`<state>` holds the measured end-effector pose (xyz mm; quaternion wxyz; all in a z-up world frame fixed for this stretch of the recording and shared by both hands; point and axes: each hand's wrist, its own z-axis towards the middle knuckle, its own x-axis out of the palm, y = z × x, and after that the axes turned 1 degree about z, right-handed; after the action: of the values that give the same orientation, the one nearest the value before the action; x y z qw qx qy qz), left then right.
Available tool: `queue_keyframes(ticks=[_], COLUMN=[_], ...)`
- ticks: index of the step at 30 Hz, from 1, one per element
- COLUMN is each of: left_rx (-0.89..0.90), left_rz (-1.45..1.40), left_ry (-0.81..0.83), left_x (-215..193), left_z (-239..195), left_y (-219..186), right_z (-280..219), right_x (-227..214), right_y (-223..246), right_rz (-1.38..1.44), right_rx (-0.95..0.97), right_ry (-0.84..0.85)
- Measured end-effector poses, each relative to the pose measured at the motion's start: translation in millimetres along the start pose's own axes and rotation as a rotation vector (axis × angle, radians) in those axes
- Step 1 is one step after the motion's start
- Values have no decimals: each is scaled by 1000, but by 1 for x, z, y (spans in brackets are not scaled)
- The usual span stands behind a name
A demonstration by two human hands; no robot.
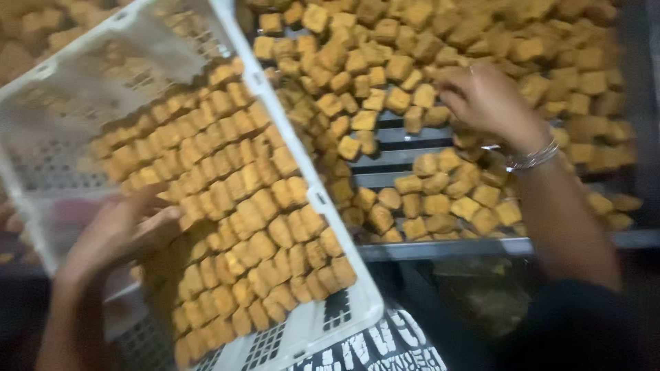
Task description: The person transfers small yellow food items from a metal tray into a white plastic crate. They pick up the items by hand and place them into the crate, continuing the process throughout the clip.
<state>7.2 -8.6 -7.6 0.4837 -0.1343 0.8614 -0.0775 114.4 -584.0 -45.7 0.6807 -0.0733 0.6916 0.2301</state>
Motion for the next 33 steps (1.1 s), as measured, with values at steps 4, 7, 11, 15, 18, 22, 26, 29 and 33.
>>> queue_keyframes(ticks=[4, 7, 11, 15, 18, 22, 26, 29, 33], left_rx=[92, 158, 240, 61, 54, 17, -152, -16, 82], left_rz=[-70, 87, 50, 25, -18, -371, -585, -28, -156], left_ry=[-141, -195, -218, -148, -190, -418, -369, -393, -217], left_x=[15, 27, 40, 34, 21, 37, 35, 34, 26], left_z=[19, 34, 45, 35, 9, -28, -29, -23, 14], left_y=[50, 93, 124, 97, 46, -30, -45, -14, 44], right_z=[-60, -72, -77, -103, -146, -176, -186, -182, -155], right_x=[64, 103, 122, 95, 70, 71, 78, 69, 56], right_y=[-18, -4, 6, -21, -56, -84, -89, -90, -100], right_rz=[-153, 20, 52, 334, 771, 509, 123, -49, 42], right_rx=[531, 495, 316, 335, 477, 554, 287, 78, 331], right_ry=[215, 227, -159, -315, -362, -345, -276, -283, -196])
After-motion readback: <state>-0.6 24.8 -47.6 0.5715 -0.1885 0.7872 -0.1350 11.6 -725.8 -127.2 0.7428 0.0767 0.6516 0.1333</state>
